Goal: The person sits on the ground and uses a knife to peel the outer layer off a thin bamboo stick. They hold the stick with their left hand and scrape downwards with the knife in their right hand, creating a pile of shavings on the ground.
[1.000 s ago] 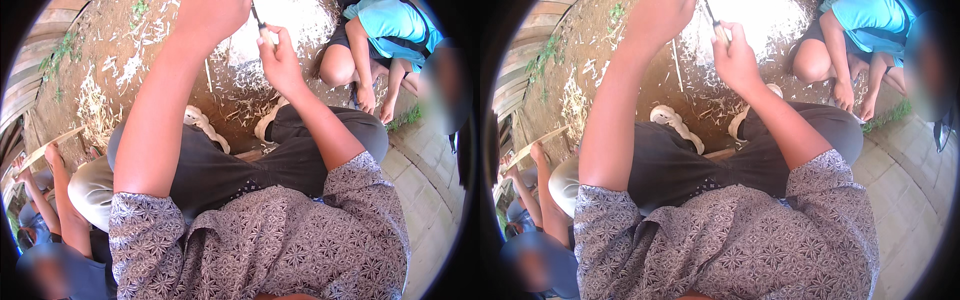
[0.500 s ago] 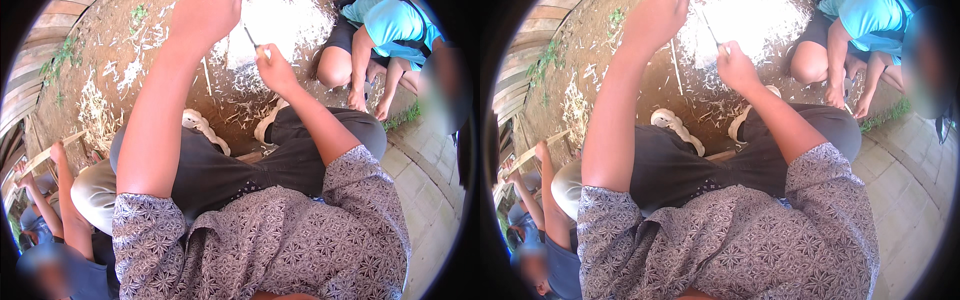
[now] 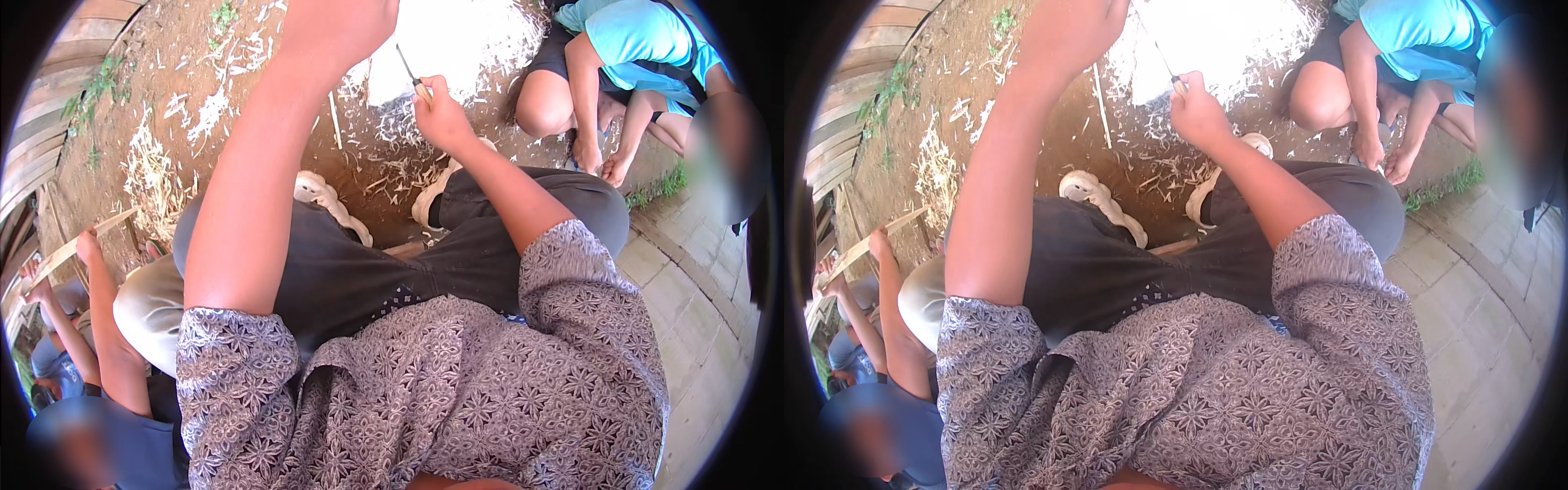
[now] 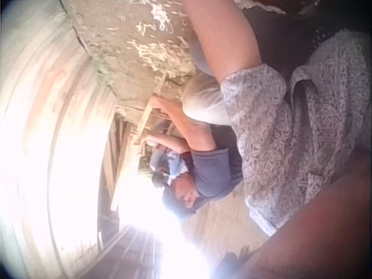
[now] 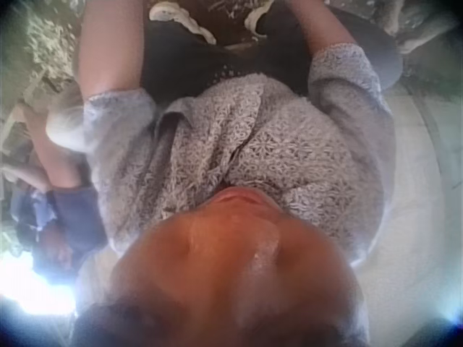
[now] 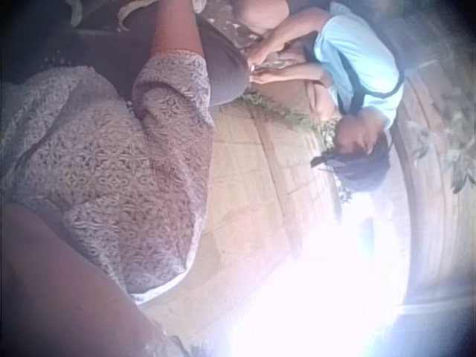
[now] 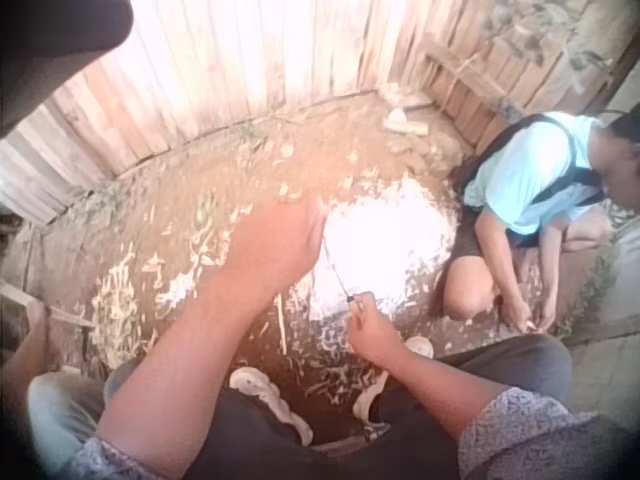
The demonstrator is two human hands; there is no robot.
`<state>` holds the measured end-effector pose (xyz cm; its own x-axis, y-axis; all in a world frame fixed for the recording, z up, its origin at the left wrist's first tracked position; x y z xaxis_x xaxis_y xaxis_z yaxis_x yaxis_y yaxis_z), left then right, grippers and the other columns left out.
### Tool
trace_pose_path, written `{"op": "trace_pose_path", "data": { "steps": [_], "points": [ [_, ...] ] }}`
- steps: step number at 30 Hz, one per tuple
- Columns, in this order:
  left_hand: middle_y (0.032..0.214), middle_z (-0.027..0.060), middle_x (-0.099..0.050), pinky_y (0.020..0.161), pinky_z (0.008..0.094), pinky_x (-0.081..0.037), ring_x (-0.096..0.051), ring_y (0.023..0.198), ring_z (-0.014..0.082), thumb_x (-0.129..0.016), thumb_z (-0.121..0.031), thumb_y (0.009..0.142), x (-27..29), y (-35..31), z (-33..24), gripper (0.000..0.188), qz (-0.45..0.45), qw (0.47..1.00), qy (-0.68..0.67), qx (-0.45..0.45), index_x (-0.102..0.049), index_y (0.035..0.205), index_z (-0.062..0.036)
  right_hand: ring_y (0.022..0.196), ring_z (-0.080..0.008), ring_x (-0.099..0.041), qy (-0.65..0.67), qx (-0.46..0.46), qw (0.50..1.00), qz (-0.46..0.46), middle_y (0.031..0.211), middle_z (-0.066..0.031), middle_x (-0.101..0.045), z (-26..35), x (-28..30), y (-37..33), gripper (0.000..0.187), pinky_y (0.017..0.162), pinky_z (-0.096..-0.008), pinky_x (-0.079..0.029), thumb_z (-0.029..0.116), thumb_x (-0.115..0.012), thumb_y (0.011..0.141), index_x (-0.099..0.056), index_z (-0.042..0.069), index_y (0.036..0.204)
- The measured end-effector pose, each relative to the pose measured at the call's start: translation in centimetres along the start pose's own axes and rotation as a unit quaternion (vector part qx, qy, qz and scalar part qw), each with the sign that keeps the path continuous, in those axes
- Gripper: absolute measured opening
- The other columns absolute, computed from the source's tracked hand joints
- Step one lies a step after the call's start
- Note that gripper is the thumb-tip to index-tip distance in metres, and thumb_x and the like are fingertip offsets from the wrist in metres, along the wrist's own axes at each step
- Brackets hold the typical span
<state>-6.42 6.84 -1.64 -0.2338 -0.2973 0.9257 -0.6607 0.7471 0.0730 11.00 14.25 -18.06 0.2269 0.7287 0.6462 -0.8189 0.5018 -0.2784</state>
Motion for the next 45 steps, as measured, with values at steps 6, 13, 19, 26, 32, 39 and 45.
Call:
{"op": "trace_pose_path", "data": {
  "steps": [6,13,19,26,32,39,45],
  "points": [
    [0.085,0.0277,-0.069,0.073,0.0576,-0.054,-0.068,0.080,0.0478,-0.046,-0.025,0.102,0.7,-0.7,0.8,0.034,-0.007,1.000,0.012,-0.008,-0.066,0.088,-0.0010,0.087,-0.0436,-0.070,0.108,-0.023,0.994,0.009,0.093,-0.0278,-0.069,7.2,2.3,-0.9,0.038,0.081,-0.0518,-0.053,0.023,-0.053,0.102,-0.043,0.003,0.133],
    [0.087,0.0279,-0.070,0.074,0.0575,-0.054,-0.068,0.081,0.0478,-0.046,-0.024,0.101,0.8,-0.4,1.0,0.033,-0.001,1.000,0.012,0.006,-0.068,0.091,-0.0007,0.090,-0.0443,-0.071,0.078,-0.032,0.996,0.036,0.094,-0.0285,-0.069,6.3,2.1,-0.3,0.039,0.083,-0.0505,-0.054,0.021,-0.054,0.101,-0.043,0.005,0.134],
    [0.083,0.0290,-0.069,0.072,0.0568,-0.054,-0.068,0.080,0.0478,-0.049,-0.025,0.100,0.8,-0.2,1.3,0.035,-0.031,0.999,-0.006,-0.013,-0.068,0.087,0.0013,0.067,-0.0375,-0.067,0.026,-0.001,1.000,0.014,0.077,-0.0193,-0.067,1.0,-0.5,0.6,0.036,0.065,-0.0465,-0.051,0.021,-0.052,0.103,-0.043,0.003,0.133],
    [0.080,0.0280,-0.068,0.072,0.0564,-0.054,-0.067,0.078,0.0476,-0.052,-0.027,0.100,0.2,0.1,1.1,0.035,-0.053,0.998,0.007,-0.030,-0.069,0.083,-0.0002,0.069,-0.0394,-0.069,0.022,0.032,0.998,-0.045,0.076,-0.0210,-0.068,5.0,0.5,-0.1,0.039,0.064,-0.0471,-0.052,0.025,-0.054,0.104,-0.043,0.001,0.133],
    [0.083,0.0277,-0.068,0.073,0.0566,-0.053,-0.067,0.080,0.0475,-0.052,-0.029,0.101,0.6,-0.5,1.1,0.036,-0.035,0.999,0.006,-0.003,-0.067,0.085,-0.0003,0.071,-0.0403,-0.070,0.082,-0.002,0.997,-0.003,0.078,-0.0231,-0.068,4.5,1.2,-0.1,0.038,0.068,-0.0500,-0.052,0.026,-0.054,0.103,-0.044,0.003,0.131],
    [0.085,0.0280,-0.069,0.074,0.0565,-0.053,-0.067,0.081,0.0471,-0.051,-0.029,0.101,0.0,-1.1,1.8,0.035,-0.048,0.999,0.000,-0.004,-0.067,0.087,-0.0001,0.072,-0.0384,-0.068,0.104,0.000,0.995,0.005,0.081,-0.0216,-0.068,5.4,1.8,0.1,0.038,0.068,-0.0471,-0.052,0.028,-0.052,0.104,-0.044,0.004,0.133],
    [0.086,0.0283,-0.069,0.076,0.0559,-0.053,-0.067,0.084,0.0471,-0.051,-0.028,0.101,1.1,-0.2,1.8,0.036,-0.024,1.000,0.003,0.013,-0.068,0.089,0.0003,0.074,-0.0435,-0.070,0.036,-0.022,0.998,0.036,0.080,-0.0253,-0.068,4.3,0.5,0.2,0.036,0.069,-0.0502,-0.053,0.023,-0.052,0.104,-0.043,0.001,0.131]
  ]
}}
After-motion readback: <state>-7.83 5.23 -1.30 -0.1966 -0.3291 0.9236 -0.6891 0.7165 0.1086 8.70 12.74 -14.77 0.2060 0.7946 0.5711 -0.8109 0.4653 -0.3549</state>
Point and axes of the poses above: each hand's wrist, its own y-axis towards the middle knuckle, its own x-axis out of the back of the hand, z = x × y, the point moved 7 cm from there along y, towards the middle knuckle
